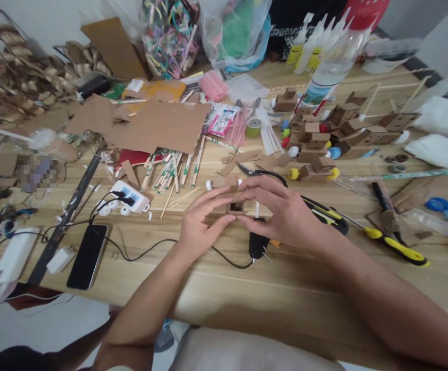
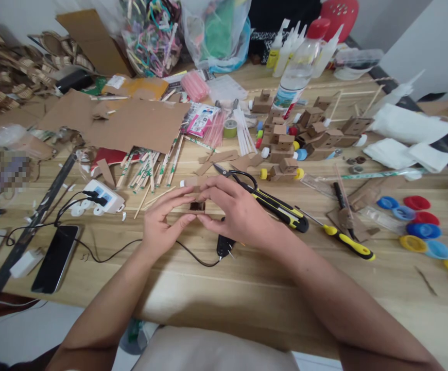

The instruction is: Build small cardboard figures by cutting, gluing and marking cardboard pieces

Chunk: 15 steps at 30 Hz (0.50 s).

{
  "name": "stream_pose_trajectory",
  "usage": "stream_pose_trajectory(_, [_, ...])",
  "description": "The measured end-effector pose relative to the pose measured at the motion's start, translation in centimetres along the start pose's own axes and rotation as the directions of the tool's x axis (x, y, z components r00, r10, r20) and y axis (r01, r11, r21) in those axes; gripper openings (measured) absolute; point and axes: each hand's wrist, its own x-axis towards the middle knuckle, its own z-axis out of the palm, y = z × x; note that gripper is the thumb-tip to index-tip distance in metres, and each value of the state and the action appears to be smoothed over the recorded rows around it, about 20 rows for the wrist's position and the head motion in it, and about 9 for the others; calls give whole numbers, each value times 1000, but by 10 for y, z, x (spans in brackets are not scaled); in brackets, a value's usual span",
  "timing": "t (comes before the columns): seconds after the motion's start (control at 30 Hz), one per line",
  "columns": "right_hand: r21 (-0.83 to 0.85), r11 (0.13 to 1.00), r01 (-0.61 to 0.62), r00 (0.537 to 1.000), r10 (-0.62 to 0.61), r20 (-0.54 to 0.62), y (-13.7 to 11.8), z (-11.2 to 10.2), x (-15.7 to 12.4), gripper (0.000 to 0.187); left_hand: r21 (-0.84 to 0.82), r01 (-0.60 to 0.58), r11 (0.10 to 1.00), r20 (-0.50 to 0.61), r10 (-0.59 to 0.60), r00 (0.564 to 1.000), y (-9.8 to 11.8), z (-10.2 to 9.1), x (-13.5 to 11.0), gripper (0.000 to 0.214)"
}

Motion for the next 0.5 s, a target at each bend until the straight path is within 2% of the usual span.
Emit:
stream_pose_trajectory(0.13, [52,998,-33,999,32,27,-1,0,2,13,-17,12,1000,-12,-12,1000,-2,0,-1,21])
stream_pose_trajectory(0.33, [105,993,-61,998,59,29,2,-1,1,13,-92,36,995,34,-33,999,-6,-2,0,26])
stream_pose_trajectory(0.5, [129,988,-87,995,82,49,4,-1,0,18,-141,34,989,12,-33,999,-9,-1,-1,26])
